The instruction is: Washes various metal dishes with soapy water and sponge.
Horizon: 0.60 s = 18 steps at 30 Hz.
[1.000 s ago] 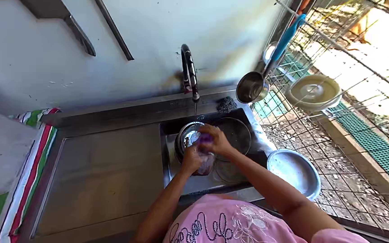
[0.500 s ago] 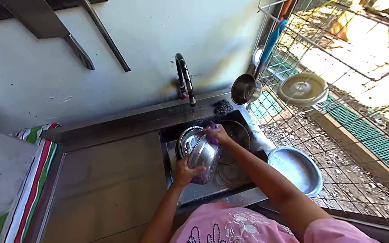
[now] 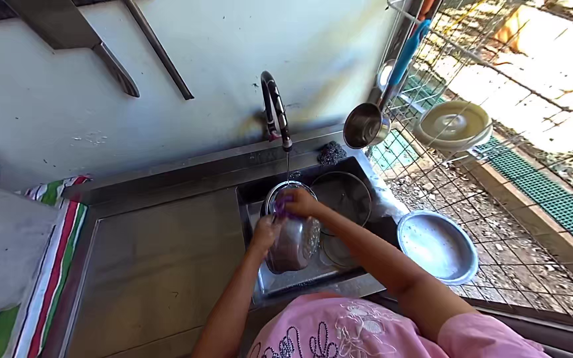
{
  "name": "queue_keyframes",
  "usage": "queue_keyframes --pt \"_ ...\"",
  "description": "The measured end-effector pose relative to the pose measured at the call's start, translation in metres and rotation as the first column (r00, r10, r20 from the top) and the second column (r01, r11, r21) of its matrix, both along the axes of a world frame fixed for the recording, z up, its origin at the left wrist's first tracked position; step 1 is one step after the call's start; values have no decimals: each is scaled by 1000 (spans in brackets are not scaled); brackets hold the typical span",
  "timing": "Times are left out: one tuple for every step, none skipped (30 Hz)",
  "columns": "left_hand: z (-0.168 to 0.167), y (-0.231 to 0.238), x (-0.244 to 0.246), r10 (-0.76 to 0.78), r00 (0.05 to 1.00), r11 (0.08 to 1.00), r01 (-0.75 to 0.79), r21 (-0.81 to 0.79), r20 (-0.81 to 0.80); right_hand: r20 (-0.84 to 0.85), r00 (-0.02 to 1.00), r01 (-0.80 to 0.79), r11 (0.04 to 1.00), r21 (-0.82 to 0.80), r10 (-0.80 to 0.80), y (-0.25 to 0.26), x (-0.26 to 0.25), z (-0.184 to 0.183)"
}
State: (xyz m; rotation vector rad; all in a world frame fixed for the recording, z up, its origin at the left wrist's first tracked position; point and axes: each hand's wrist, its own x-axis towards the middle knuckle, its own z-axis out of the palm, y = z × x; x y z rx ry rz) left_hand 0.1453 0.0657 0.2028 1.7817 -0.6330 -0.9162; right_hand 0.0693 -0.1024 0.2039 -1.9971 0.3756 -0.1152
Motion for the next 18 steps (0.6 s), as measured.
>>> queue_keyframes --pt "5 2 5 92 995 996 -92 12 -25 28 996 80 981 175 -87 -14 -2 -17" --pt "10 5 10 209 973 978 -208 26 -96 49 980 164 922 350 -193 -27 -5 -38" --pt "11 8 14 347 918 937 -347 37 -192 56 950 243 842 482 -306 -32 -11 -61" --pt "9 9 16 484 830 870 -490 53 -276 59 911 312 773 552 -409 -28 -18 -82" --pt "5 9 18 588 731 792 -607 64 -347 93 865 360 740 568 -492 -15 -25 -95" --pt "1 9 21 647 645 725 -686 66 -406 141 823 401 738 543 -551 4 -30 -99" --pt "-3 8 23 686 577 667 -742 67 -444 203 792 435 766 474 -576 26 -33 -95" --pt "-7 6 24 710 527 623 -779 68 -468 279 788 448 822 351 -548 46 -33 -88" --pt "-10 6 24 717 499 600 -797 68 -487 365 810 430 888 160 -459 64 -33 -79" --pt "-13 6 22 712 498 602 -796 65 -495 430 841 392 917 -70 -327 78 -29 -71" --pt "-15 5 20 695 526 628 -776 57 -490 448 873 335 904 -268 -191 88 -23 -59" --pt "-15 2 16 674 578 666 -745 38 -460 412 908 250 890 -382 -79 93 -15 -43" --pt "-18 -3 12 642 642 705 -709 -6 -419 339 941 154 893 -423 -2 91 -5 -25" --pt "-19 -7 6 600 704 745 -665 -54 -380 259 966 79 916 -393 28 82 5 -8" --pt "-17 -8 2 562 765 788 -611 -79 -314 214 977 72 948 -311 -4 66 14 3" --pt "-11 -6 0 525 817 830 -553 -68 -239 198 976 128 976 -178 -92 45 19 4" --pt "-2 -3 -1 492 852 862 -506 -38 -179 187 959 224 974 -30 -215 25 21 -3" --pt "5 -1 -1 482 864 872 -489 -16 -144 160 928 328 941 79 -337 8 20 -17"
